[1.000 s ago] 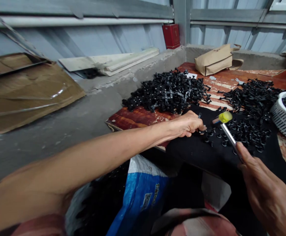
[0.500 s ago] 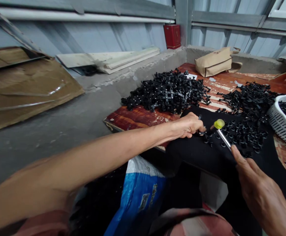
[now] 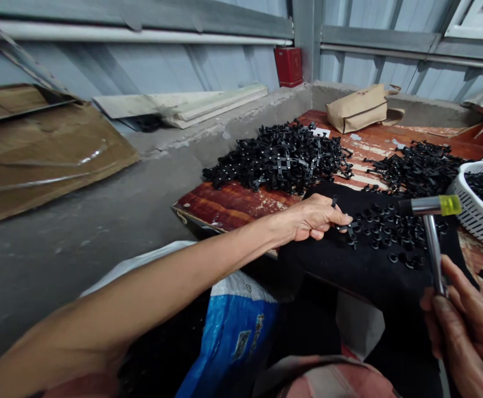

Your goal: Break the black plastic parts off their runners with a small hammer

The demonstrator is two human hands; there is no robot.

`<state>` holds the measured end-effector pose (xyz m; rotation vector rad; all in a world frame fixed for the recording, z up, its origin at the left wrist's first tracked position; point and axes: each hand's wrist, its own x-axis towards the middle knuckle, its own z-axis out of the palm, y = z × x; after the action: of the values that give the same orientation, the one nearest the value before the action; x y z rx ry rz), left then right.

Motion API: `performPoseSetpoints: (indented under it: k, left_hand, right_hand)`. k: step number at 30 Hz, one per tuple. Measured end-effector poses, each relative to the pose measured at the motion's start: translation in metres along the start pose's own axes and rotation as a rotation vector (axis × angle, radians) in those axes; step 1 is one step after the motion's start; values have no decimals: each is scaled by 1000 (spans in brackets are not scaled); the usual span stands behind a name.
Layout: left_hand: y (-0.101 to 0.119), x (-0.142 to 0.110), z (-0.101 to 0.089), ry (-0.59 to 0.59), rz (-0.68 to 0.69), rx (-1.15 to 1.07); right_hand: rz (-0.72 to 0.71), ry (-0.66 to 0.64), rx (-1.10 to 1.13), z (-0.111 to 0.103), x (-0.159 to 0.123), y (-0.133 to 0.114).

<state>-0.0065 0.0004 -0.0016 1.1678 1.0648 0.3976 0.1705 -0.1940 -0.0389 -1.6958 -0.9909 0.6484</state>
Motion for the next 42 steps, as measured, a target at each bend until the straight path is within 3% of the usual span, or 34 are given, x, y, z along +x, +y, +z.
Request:
performPoseSetpoints:
  k: [8, 12, 14, 15, 18, 24, 28, 30, 34, 37, 39, 42]
  left_hand:
    - [2, 13, 8, -140, 93, 211]
    - [5, -3, 25, -401, 203, 359]
    - [5, -12, 37, -557, 195, 399]
    - [5, -16, 42, -617, 175, 418]
    - [1, -22, 50, -690, 168, 507]
    - [-10, -35, 41, -510, 302, 786]
    - [-16, -44, 35, -534, 304, 853]
    - [-21, -47, 29, -438, 328, 756]
    - [-38, -49, 19, -82, 318, 310]
    - [-49, -50, 21, -99, 171, 9]
    - [-52, -49, 27, -159, 136, -140]
    - [-45, -43, 33, -136, 110, -239]
  right_hand:
    - [196, 83, 132, -6, -17, 13]
    - [258, -87, 219, -8, 1, 7]
    - [182, -230, 239, -3, 15, -1]
    - [160, -239, 253, 0, 21, -5]
    - [174, -301, 295, 14, 34, -14]
    - [290, -442, 403, 30, 32, -14]
    - [349, -490, 454, 34, 28, -13]
    - [355, -451, 484, 36, 27, -14]
    - [321, -331, 566, 39, 28, -21]
    - [300, -292, 602, 45, 30, -23]
    - [292, -285, 607, 48, 31, -22]
    - [277, -285, 594, 47, 30, -19]
